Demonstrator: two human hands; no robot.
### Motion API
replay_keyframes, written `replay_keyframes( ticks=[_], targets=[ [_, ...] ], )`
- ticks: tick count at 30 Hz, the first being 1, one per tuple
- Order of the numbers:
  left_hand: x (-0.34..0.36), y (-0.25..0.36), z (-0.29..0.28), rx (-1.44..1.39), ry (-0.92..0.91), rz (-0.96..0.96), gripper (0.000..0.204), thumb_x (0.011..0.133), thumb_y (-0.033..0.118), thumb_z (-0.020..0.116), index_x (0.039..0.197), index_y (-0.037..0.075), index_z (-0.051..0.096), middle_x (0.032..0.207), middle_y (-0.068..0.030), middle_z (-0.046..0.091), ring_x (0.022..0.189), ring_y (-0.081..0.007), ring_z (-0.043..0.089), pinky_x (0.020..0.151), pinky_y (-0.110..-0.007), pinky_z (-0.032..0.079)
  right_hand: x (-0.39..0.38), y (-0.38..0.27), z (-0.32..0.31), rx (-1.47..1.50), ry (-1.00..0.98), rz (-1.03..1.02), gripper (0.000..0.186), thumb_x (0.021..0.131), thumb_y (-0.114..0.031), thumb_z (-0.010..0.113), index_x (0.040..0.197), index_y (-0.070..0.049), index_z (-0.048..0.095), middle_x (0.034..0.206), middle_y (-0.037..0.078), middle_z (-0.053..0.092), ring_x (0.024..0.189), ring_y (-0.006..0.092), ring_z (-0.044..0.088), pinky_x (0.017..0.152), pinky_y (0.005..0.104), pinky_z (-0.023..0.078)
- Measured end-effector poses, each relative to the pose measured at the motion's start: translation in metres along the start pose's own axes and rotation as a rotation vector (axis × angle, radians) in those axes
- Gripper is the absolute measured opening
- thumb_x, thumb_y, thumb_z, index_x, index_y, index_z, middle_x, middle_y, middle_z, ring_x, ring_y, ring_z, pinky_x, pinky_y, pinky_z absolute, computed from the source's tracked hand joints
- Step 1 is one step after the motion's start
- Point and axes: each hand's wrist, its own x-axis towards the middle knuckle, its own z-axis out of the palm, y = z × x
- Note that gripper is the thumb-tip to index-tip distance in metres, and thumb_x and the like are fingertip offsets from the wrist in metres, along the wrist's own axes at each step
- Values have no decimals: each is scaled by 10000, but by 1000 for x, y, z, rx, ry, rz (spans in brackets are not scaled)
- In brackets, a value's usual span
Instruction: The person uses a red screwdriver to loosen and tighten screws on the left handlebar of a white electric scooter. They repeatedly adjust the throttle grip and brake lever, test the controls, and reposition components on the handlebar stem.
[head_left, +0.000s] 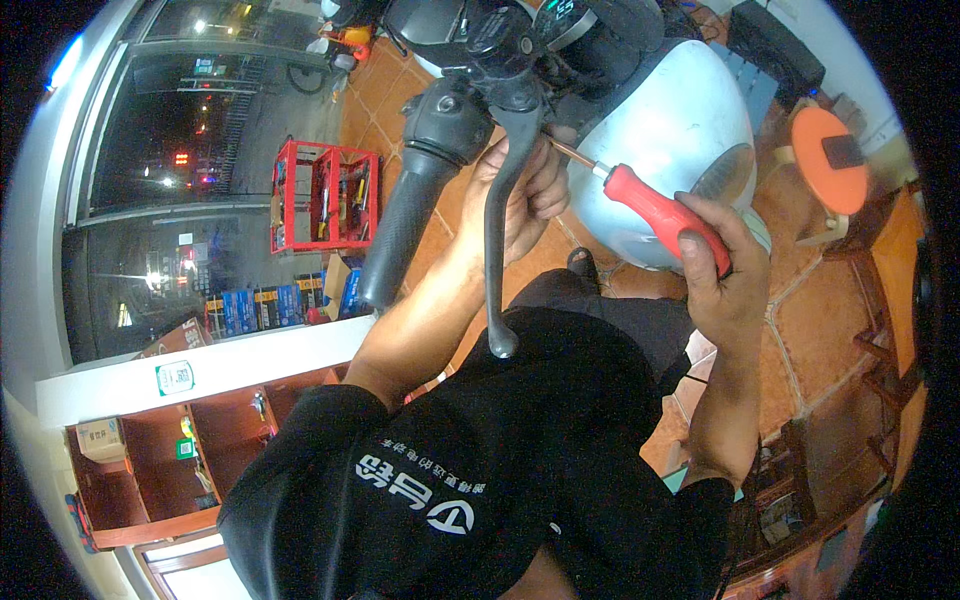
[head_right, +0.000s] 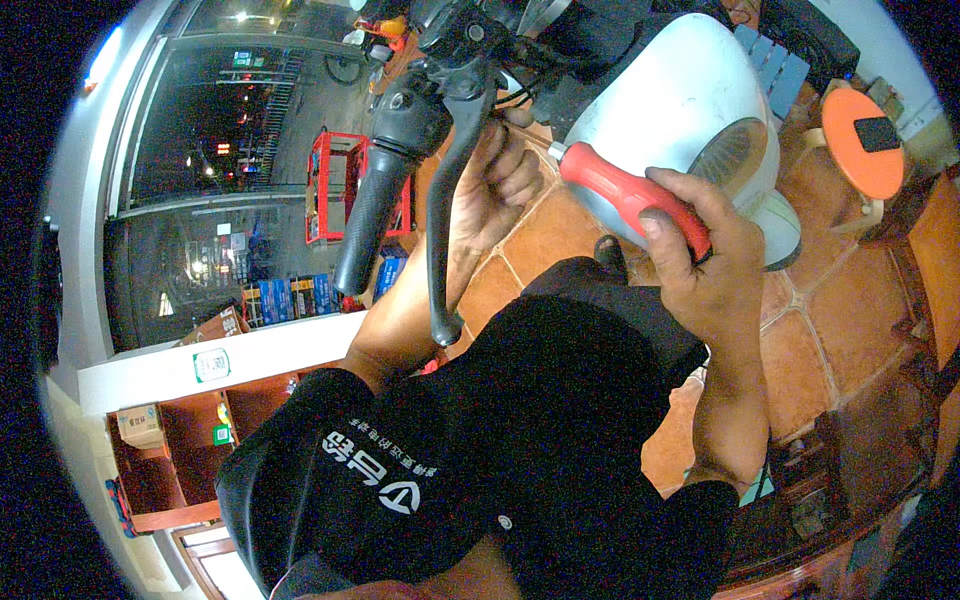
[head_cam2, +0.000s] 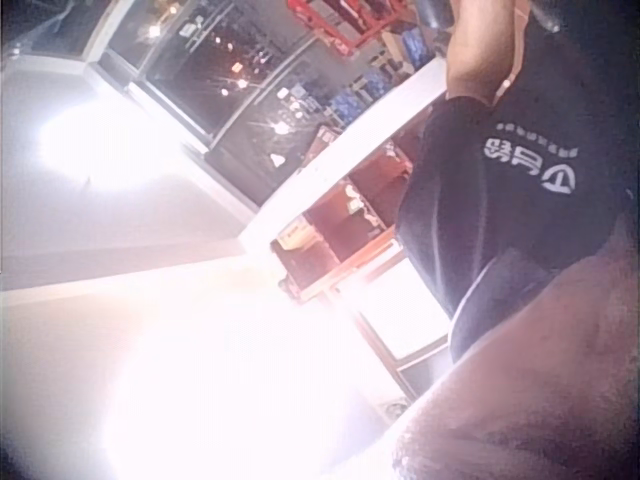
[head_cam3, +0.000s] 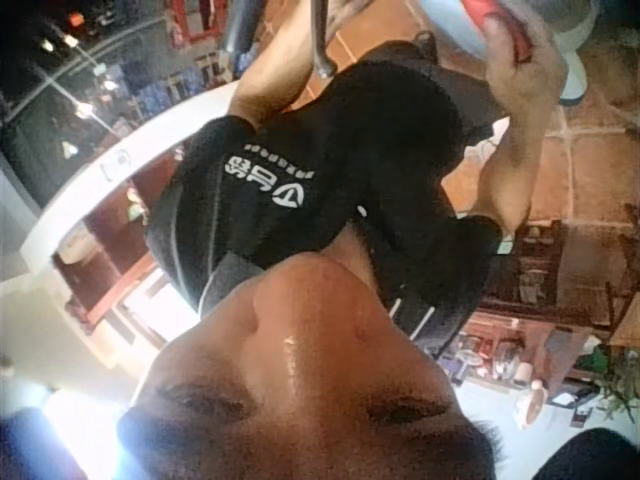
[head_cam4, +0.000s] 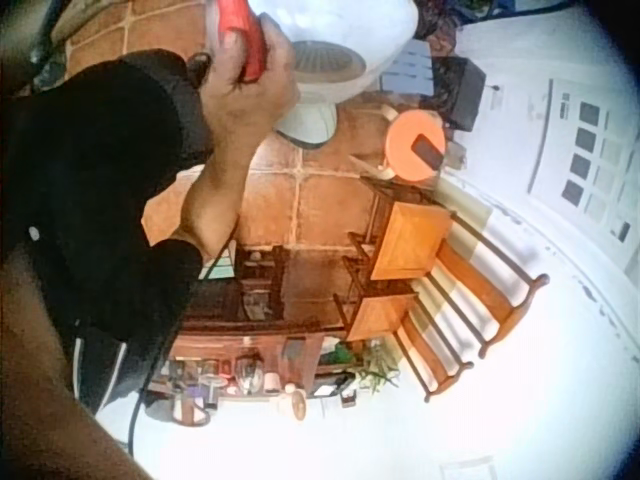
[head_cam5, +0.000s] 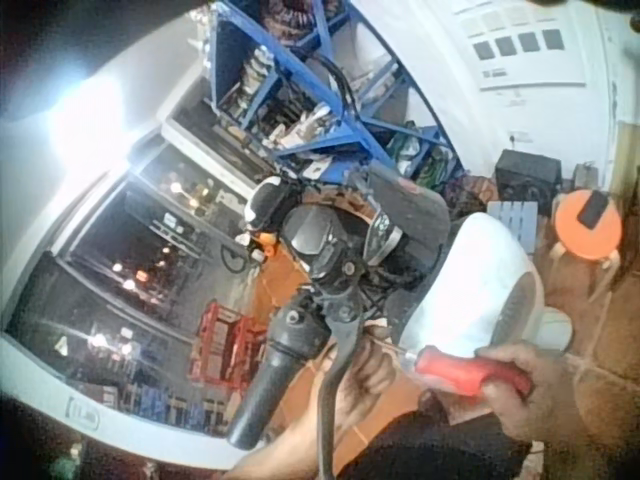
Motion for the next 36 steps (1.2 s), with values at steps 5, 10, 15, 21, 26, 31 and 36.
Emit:
replay_keyframes(
  ticks=[5,10,15,21,26,31,36],
  targets=[
    [1,-1,1,-35,40,-15,259,937,228,530,1037,-6,572,591,47,271,501,-67,280,462,-219,241,7,-2,-7,-36,-19,-25,284,838,-215,637,1045,-21,624,900,159,668,794,234,657,717,315,498],
    [0,-3,4,-32,52,22,265,937,232,528,1043,-5,578,589,48,261,505,-70,280,471,-216,246,13,-13,-5,102,55,96,274,852,-229,620,1044,-33,627,870,111,653,754,202,624,694,297,488],
    [1,-1,5,-7,67,3,256,932,211,540,1065,-4,574,591,50,258,512,-70,278,477,-213,244,-2,-2,-1,416,93,454,297,878,-235,576,1079,-16,579,850,53,620,759,151,585,671,248,463],
    [-2,9,6,21,64,-72,205,938,174,525,1009,-13,570,582,49,262,512,-70,276,486,-215,244,7,7,4,-64,149,-184,248,864,-241,590,992,-29,590,814,96,624,749,193,606,702,300,487],
    [-3,9,4,-58,78,-82,165,935,164,528,960,5,565,580,49,278,508,-72,284,481,-223,256,7,9,8,-80,205,-292,243,863,-240,586,988,-33,587,828,102,621,663,221,603,635,325,502],
    [1,7,1,-123,-30,-41,151,936,141,519,978,9,579,579,37,322,513,-78,307,481,-223,268,-8,5,14,517,147,603,242,878,-247,567,1000,-38,575,870,103,612,709,238,603,664,334,497],
    [-3,18,12,56,82,-85,137,940,125,519,982,9,578,583,42,329,513,-77,305,478,-228,264,-6,16,20,21,257,-168,285,917,-282,517,1018,-18,550,851,94,573,816,196,572,743,302,464]
  ],
)
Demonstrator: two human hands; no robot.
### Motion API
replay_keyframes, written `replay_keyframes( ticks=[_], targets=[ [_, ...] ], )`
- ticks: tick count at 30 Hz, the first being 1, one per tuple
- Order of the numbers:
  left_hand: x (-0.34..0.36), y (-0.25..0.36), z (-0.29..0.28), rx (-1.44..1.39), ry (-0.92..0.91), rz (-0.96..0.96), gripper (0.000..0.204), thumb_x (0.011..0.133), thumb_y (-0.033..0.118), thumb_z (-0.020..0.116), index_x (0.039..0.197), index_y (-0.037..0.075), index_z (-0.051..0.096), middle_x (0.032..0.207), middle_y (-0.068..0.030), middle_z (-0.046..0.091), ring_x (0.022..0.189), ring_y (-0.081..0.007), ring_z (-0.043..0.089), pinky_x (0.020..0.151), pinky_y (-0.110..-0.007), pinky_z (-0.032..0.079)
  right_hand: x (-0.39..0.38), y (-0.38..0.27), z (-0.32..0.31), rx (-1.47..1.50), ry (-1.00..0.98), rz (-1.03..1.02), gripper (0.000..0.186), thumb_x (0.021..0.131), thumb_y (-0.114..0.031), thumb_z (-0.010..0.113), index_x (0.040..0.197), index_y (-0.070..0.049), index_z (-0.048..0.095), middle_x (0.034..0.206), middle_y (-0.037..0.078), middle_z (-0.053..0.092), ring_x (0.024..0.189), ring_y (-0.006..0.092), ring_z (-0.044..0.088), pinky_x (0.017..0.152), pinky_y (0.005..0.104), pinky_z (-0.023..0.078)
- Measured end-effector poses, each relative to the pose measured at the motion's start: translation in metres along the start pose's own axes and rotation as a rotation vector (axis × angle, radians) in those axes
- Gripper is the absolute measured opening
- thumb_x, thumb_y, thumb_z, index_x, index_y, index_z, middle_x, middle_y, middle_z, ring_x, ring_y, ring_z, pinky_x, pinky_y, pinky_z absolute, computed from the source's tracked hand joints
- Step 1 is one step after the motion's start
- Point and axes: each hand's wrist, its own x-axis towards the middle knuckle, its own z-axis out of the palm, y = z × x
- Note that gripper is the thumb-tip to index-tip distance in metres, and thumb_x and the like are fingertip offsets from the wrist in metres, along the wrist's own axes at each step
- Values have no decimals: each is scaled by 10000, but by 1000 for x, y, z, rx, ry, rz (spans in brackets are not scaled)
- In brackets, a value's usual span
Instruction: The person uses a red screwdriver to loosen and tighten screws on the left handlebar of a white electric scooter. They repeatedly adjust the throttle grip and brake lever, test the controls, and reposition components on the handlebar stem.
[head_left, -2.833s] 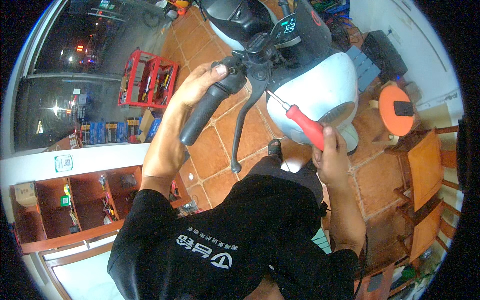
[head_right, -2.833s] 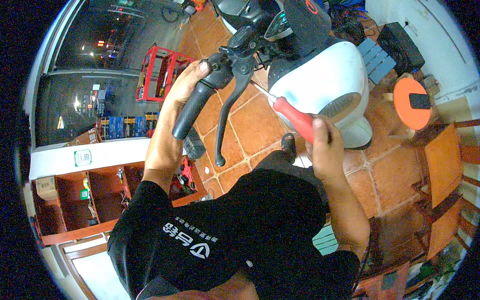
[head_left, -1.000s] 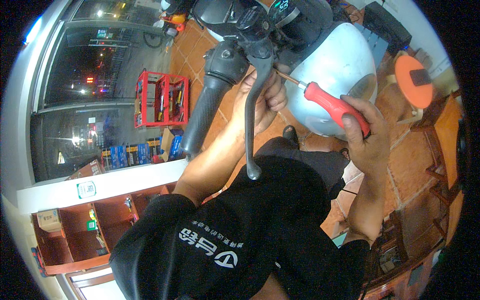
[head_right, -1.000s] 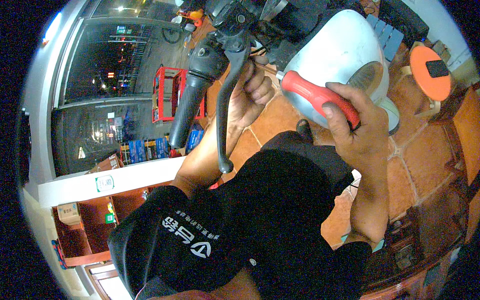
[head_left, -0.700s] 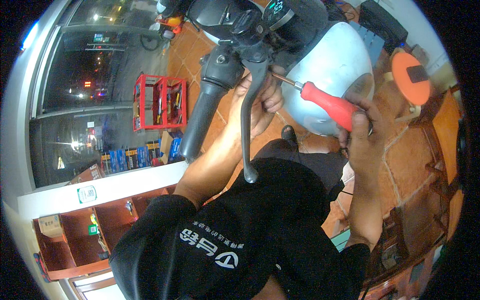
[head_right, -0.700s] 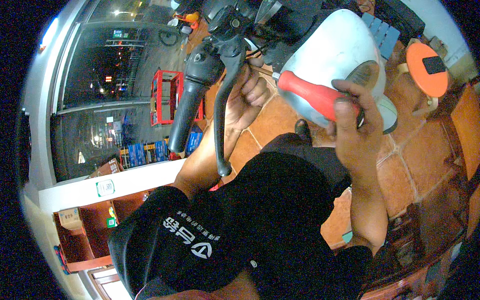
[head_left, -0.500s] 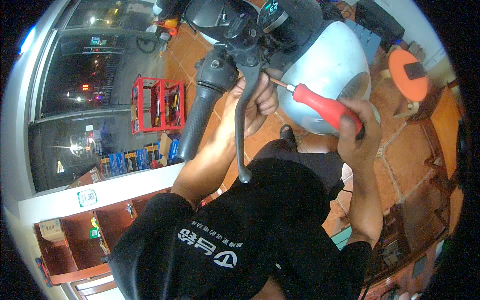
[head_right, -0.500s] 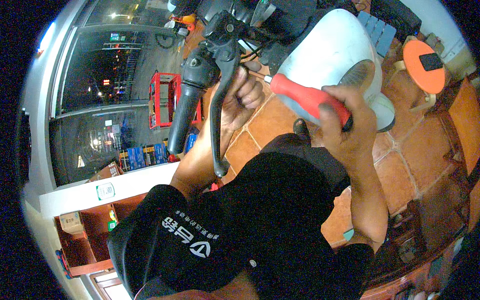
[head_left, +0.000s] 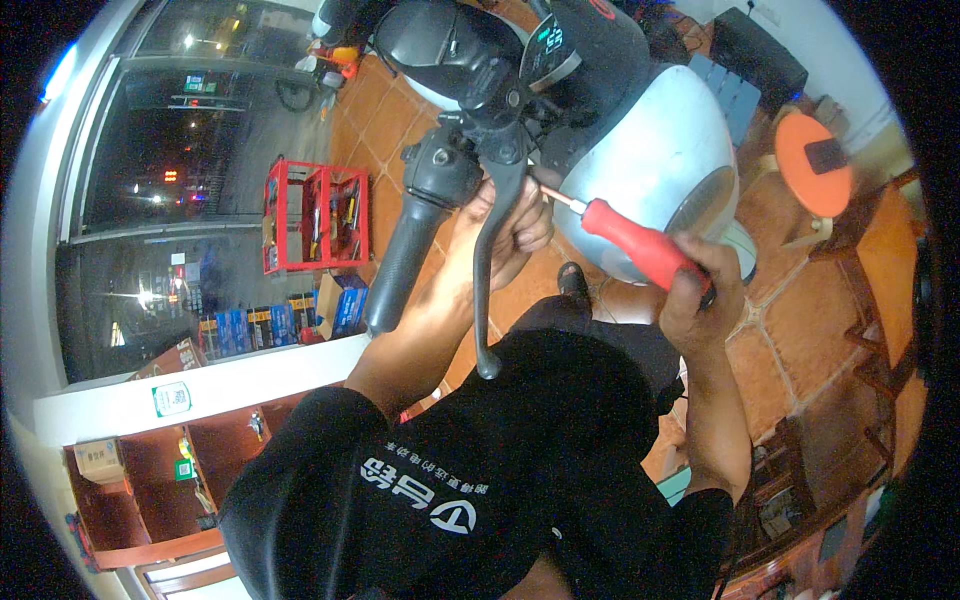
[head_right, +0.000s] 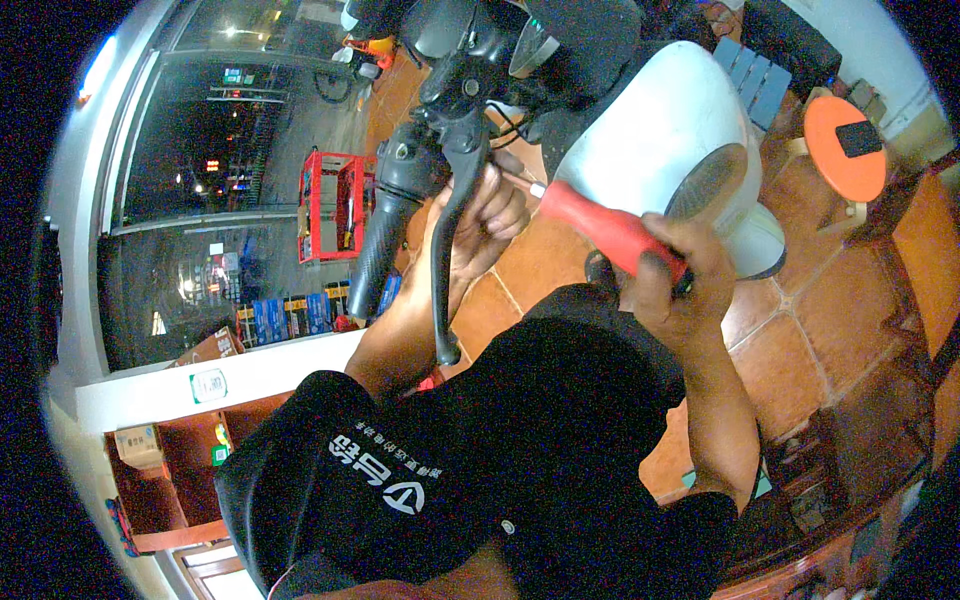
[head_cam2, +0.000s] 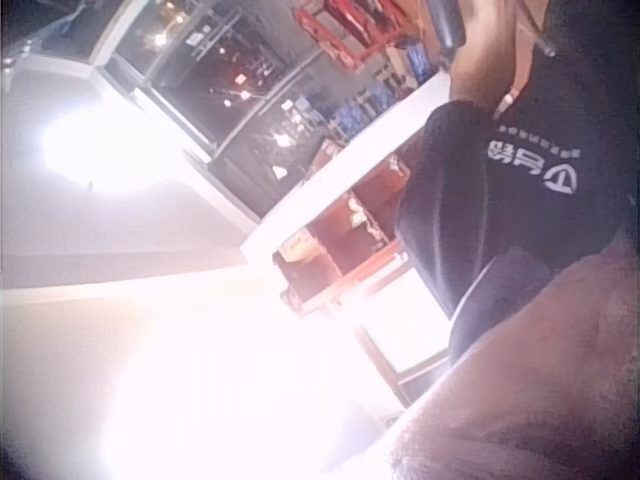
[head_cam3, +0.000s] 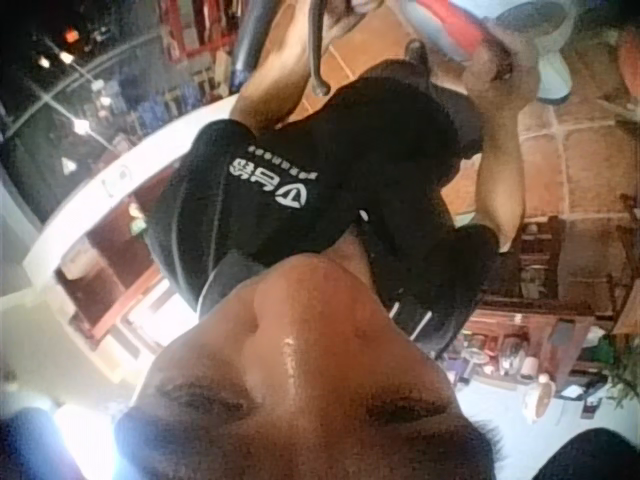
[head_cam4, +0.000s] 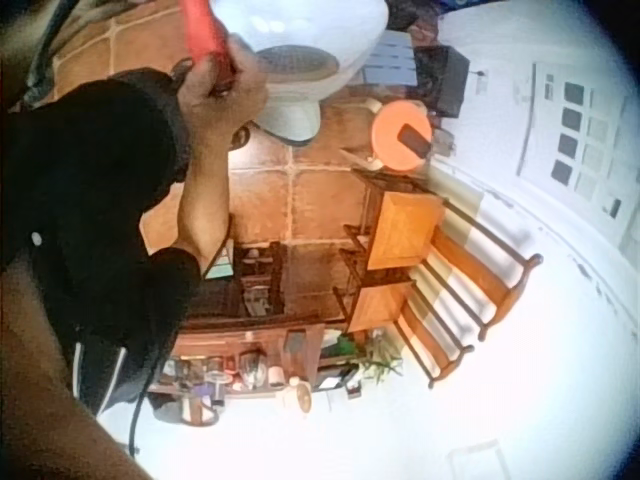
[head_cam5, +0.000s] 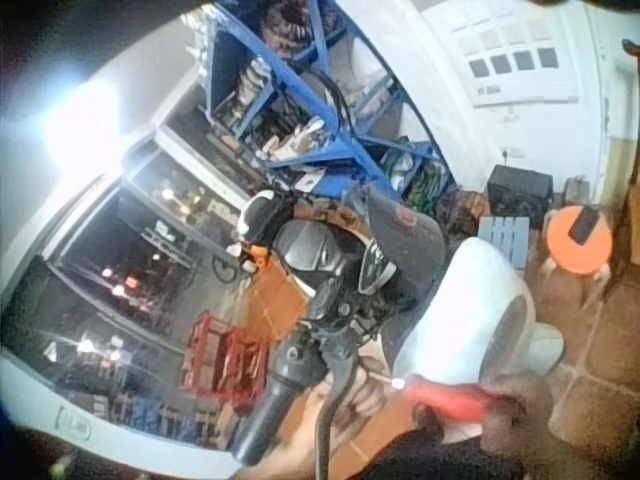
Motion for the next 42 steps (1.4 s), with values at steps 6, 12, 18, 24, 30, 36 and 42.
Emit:
replay_keyframes(
  ticks=[6,12,18,24,30,36,42],
  targets=[
    [3,-10,-10,-50,-109,64,271,936,266,509,1039,21,562,564,57,237,485,-66,227,469,-222,216,-27,-9,23,216,289,357,354,882,-337,589,1045,-30,523,910,81,559,787,202,563,734,329,476],
    [3,-2,0,-28,-61,31,349,932,301,521,1056,-25,539,575,60,231,492,-61,224,472,-218,214,-29,2,30,345,333,539,410,926,-416,468,1053,-27,487,943,99,518,910,179,506,833,324,422],
    [1,3,4,123,8,-52,311,934,251,526,1075,-26,538,572,67,269,486,-59,228,472,-216,210,-18,-7,26,141,313,202,388,940,-394,440,1028,-22,506,950,99,518,909,192,506,835,324,411],
    [2,4,-3,21,-38,-75,289,928,224,539,1077,-24,542,558,67,273,481,-61,222,469,-217,205,-17,-11,18,189,216,382,396,930,-384,465,1053,-9,495,981,97,518,865,185,515,775,308,433],
    [2,4,2,14,2,-79,260,923,203,537,1043,-28,550,547,63,264,471,-66,219,463,-222,216,-14,-17,18,46,243,74,401,915,-382,501,1060,-8,508,991,104,544,879,195,532,782,316,445],
    [2,2,7,-19,39,-85,262,926,228,525,992,-23,561,545,57,257,473,-70,228,461,-225,223,-22,-10,16,55,257,208,437,894,-391,532,1086,1,506,1032,120,534,921,226,542,817,329,445],
    [-5,1,-8,-102,-4,-61,201,912,249,548,840,67,500,555,66,269,477,-73,260,460,-229,237,-15,-13,21,-4,245,120,477,908,-457,498,991,10,555,951,119,579,872,231,561,790,331,459]
  ],
)
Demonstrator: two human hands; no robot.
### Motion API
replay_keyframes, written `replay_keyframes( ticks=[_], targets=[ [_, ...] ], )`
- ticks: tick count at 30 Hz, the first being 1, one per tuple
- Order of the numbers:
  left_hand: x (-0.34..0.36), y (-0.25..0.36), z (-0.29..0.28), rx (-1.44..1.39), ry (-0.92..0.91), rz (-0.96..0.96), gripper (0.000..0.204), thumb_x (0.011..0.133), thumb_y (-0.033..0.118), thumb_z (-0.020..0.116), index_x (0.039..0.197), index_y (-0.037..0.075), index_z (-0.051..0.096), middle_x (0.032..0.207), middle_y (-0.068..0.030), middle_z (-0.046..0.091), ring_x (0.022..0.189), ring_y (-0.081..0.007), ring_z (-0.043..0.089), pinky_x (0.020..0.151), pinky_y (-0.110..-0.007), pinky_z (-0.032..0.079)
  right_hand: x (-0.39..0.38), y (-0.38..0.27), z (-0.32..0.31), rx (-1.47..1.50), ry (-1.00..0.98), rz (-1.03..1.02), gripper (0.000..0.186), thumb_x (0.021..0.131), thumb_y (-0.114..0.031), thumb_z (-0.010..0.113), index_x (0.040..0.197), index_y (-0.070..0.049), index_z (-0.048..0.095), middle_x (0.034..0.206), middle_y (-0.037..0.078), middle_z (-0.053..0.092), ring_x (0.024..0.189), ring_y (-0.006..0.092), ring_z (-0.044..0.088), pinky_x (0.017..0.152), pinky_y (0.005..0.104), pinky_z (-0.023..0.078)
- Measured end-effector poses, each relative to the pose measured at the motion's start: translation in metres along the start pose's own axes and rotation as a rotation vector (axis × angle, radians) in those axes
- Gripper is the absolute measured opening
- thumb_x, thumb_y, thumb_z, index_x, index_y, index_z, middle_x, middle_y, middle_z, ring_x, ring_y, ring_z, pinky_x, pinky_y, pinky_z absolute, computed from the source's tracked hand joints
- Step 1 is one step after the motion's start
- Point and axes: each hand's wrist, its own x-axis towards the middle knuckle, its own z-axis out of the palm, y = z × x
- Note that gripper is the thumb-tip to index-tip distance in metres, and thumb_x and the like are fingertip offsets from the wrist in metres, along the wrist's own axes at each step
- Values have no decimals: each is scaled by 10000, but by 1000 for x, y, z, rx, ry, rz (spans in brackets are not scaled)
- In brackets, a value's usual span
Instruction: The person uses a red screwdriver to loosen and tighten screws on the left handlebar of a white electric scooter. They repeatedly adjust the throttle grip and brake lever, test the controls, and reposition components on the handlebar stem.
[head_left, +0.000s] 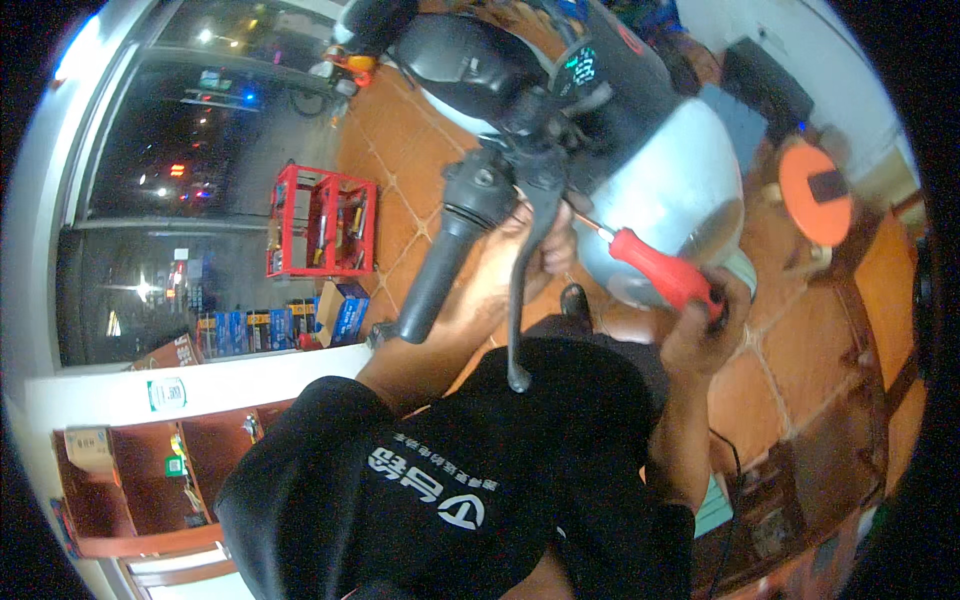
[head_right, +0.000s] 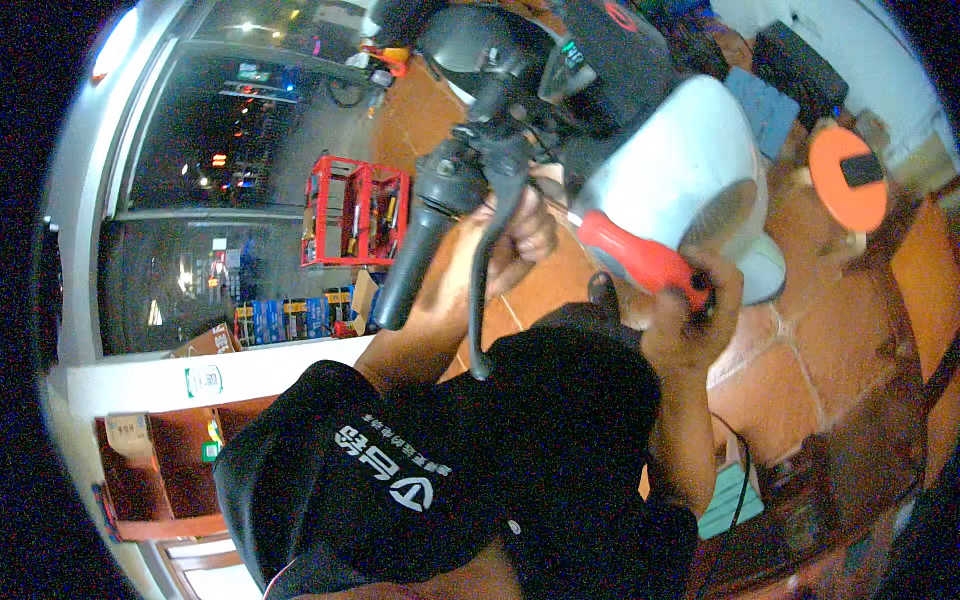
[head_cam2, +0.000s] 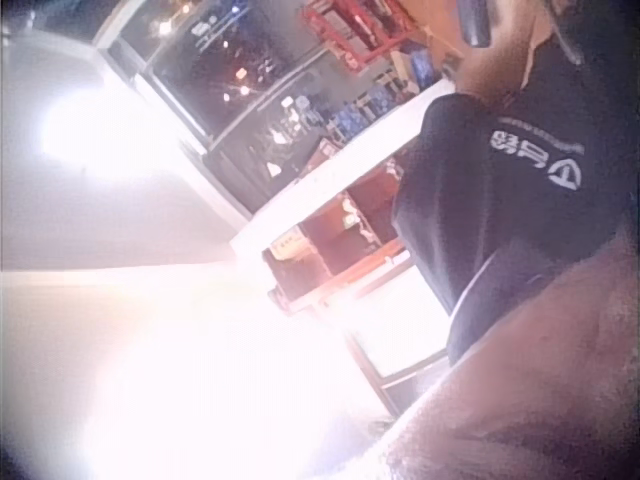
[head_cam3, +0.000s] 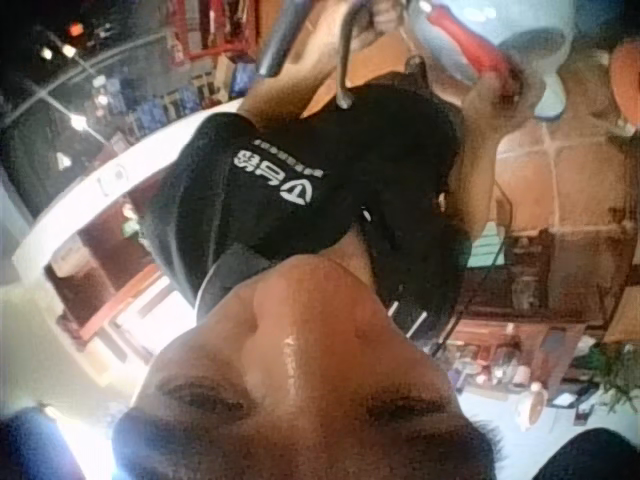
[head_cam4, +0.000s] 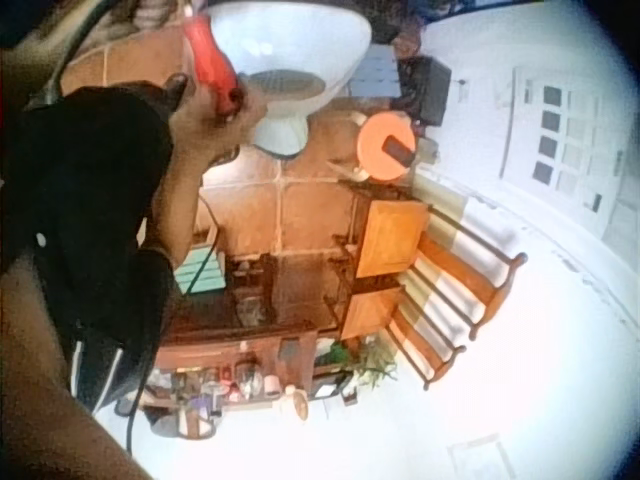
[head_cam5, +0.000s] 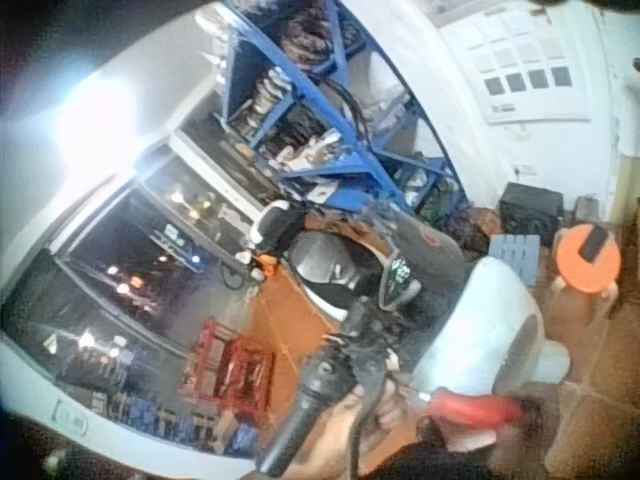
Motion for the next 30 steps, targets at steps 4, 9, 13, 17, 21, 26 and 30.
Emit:
replay_keyframes(
  ticks=[4,9,13,17,21,26,30],
  targets=[
    [-1,-4,4,85,101,-36,192,937,241,545,954,54,588,582,67,367,504,-71,329,474,-215,280,-6,2,1,189,94,168,555,927,-510,447,982,30,557,928,122,595,832,223,575,754,348,487],
    [3,-4,-5,83,33,-86,179,928,245,574,965,74,609,561,88,336,480,-34,290,427,-194,225,-6,4,-4,-78,9,45,521,916,-453,499,1081,41,504,1005,147,568,858,253,564,766,346,479],
    [-1,-5,3,68,77,-48,153,913,239,599,927,87,609,582,80,362,493,-40,304,434,-196,228,-9,16,-6,-64,-8,-39,497,922,-405,493,1126,48,480,1026,155,564,849,261,560,765,356,479],
    [4,-10,-1,54,81,-49,153,900,242,622,930,92,609,594,80,368,498,-42,309,441,-194,230,-11,20,-13,-76,14,113,537,935,-445,445,1128,55,486,1037,167,556,878,286,559,735,362,482],
    [2,-10,-4,71,17,-34,223,904,283,609,996,80,615,577,82,351,489,-40,300,437,-195,224,-4,10,1,-217,100,-182,500,944,-439,420,1077,31,526,981,145,578,838,262,557,685,352,477],
    [2,-8,-2,116,39,-22,261,914,300,584,1040,74,618,545,86,339,470,-38,287,425,-204,200,-12,28,-22,-4,-66,295,514,932,-434,437,1133,36,485,1043,162,539,873,263,535,710,347,465],
    [2,-10,-3,156,59,30,257,912,291,583,1039,71,628,544,82,363,463,-39,293,424,-213,193,-8,12,-5,40,17,338,572,911,-465,462,1196,29,427,1098,152,501,939,264,505,786,344,441]
  ],
)
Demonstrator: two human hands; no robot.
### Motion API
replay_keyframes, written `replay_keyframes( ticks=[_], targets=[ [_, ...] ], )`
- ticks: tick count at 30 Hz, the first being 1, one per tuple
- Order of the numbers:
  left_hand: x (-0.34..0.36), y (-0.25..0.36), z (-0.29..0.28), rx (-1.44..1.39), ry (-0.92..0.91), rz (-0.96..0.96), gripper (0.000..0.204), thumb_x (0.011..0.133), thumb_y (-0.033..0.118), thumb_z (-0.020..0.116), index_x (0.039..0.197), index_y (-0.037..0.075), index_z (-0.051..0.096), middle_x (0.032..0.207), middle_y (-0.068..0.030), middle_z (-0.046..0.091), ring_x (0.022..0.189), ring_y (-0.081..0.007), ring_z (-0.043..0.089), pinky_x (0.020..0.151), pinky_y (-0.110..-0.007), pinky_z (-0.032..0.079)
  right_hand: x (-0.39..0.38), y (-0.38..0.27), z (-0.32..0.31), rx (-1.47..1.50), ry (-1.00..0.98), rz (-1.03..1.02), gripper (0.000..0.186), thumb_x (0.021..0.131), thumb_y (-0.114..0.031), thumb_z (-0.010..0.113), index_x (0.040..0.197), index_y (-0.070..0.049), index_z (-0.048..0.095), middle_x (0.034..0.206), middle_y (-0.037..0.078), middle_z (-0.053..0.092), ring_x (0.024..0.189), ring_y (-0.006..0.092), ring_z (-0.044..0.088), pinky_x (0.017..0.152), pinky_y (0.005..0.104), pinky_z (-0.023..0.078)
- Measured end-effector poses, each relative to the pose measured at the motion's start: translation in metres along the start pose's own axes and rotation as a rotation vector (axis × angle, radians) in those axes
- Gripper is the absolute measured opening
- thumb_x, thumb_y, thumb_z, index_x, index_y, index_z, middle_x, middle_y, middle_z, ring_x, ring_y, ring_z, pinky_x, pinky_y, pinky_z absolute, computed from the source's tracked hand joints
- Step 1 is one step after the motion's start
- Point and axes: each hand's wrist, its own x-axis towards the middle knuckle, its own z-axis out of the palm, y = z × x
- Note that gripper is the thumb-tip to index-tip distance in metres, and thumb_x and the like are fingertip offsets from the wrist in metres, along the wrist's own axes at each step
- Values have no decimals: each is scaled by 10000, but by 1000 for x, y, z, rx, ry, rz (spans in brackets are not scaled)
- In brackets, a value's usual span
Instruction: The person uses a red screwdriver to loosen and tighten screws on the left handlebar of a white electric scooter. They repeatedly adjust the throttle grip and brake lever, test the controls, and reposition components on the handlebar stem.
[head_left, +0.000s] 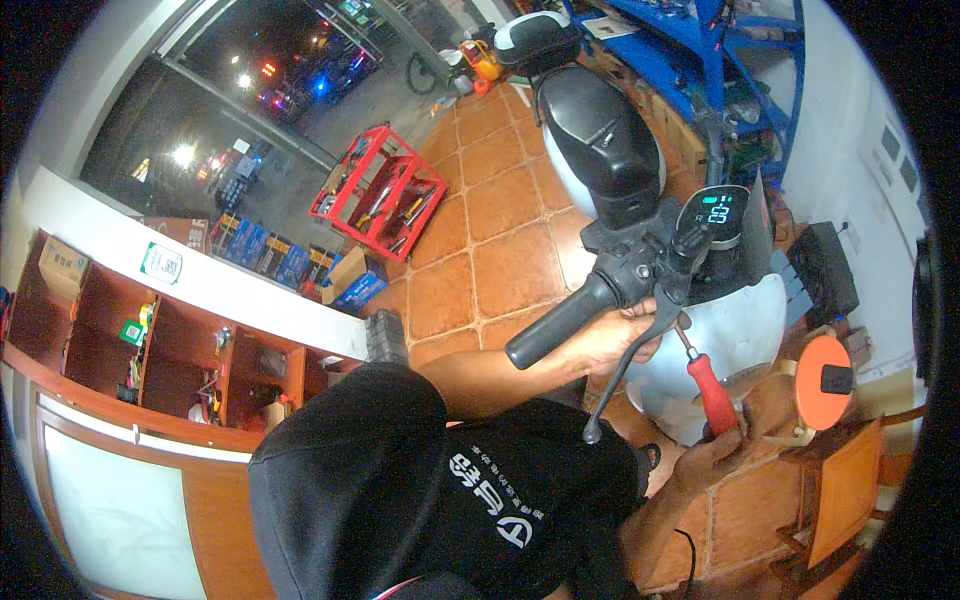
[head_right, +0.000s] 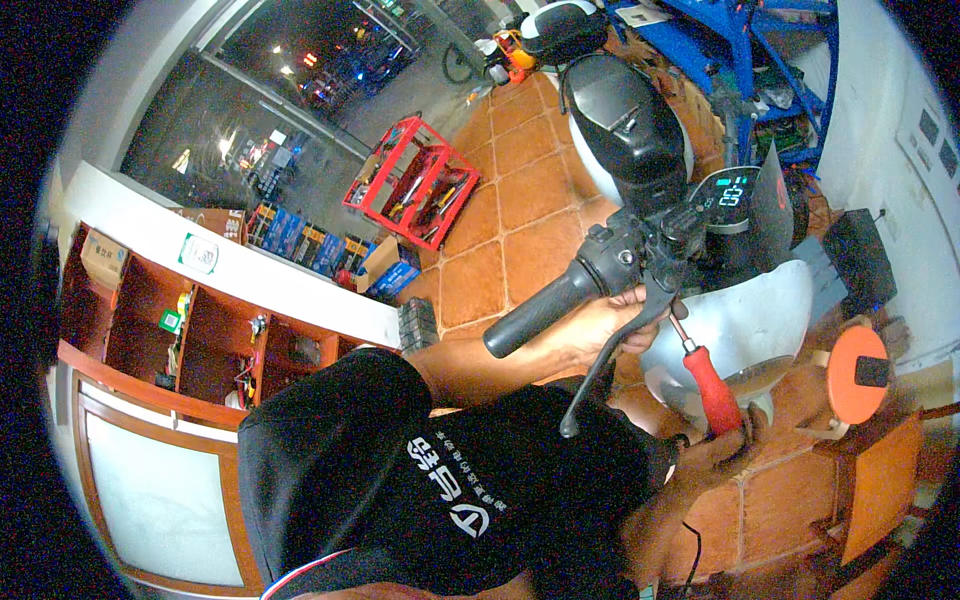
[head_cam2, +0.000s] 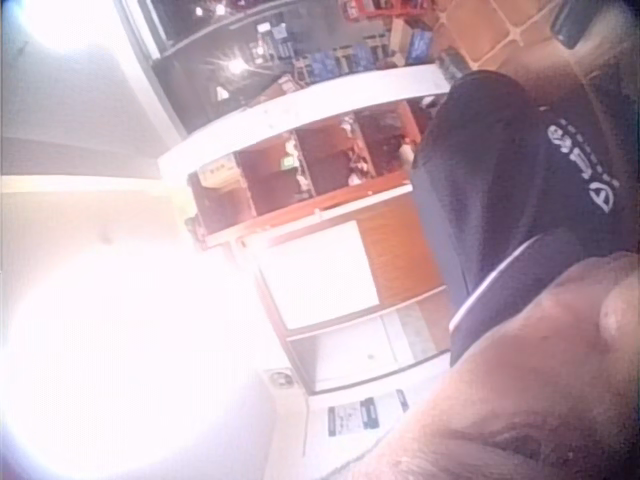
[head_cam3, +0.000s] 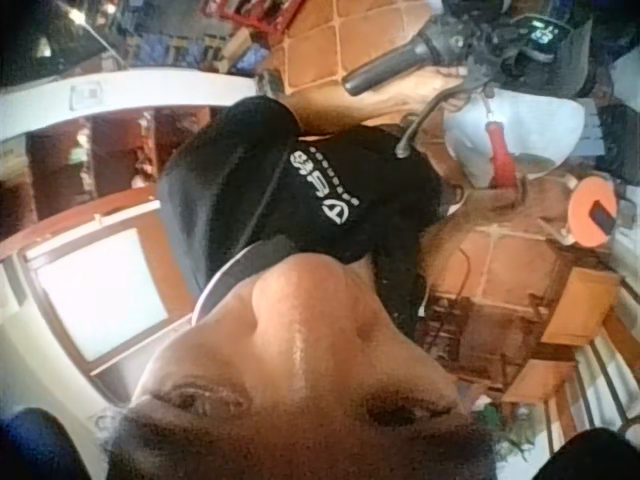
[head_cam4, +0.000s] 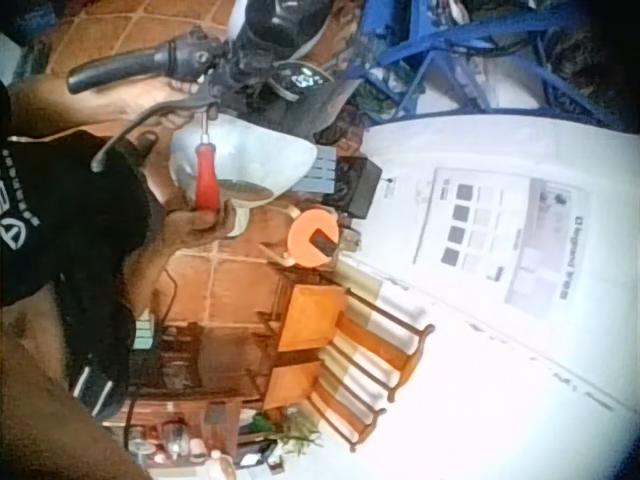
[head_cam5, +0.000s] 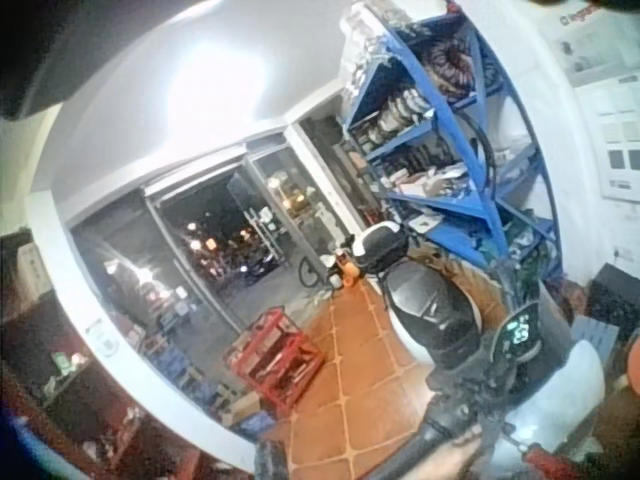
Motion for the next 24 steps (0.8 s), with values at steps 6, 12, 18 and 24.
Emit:
replay_keyframes(
  ticks=[6,12,18,24],
  targets=[
    [-9,19,19,36,59,-27,279,907,281,584,1064,53,622,559,71,390,481,-48,321,449,-208,230,-2,15,-9,118,-38,20,477,919,-433,458,1113,2,482,1008,115,526,917,241,514,806,328,437],
    [0,2,-6,-60,-76,-13,311,915,310,567,1088,52,578,564,84,365,482,-36,311,456,-197,225,2,0,5,63,-11,-299,369,937,-320,427,1048,20,516,991,132,539,905,229,520,807,335,445],
    [0,11,-8,-144,-126,-52,369,893,284,613,1145,24,543,626,59,436,499,-38,369,463,-187,299,-5,-11,1,149,-17,-12,357,922,-299,420,1080,13,492,1018,122,518,897,215,512,801,320,443],
    [-6,6,-28,-245,15,-60,224,887,254,602,1000,66,559,720,-6,534,587,-99,500,519,-245,403,-8,-7,2,58,-41,-105,455,918,-397,437,1098,20,467,1020,120,486,924,221,495,821,330,424]
  ],
)
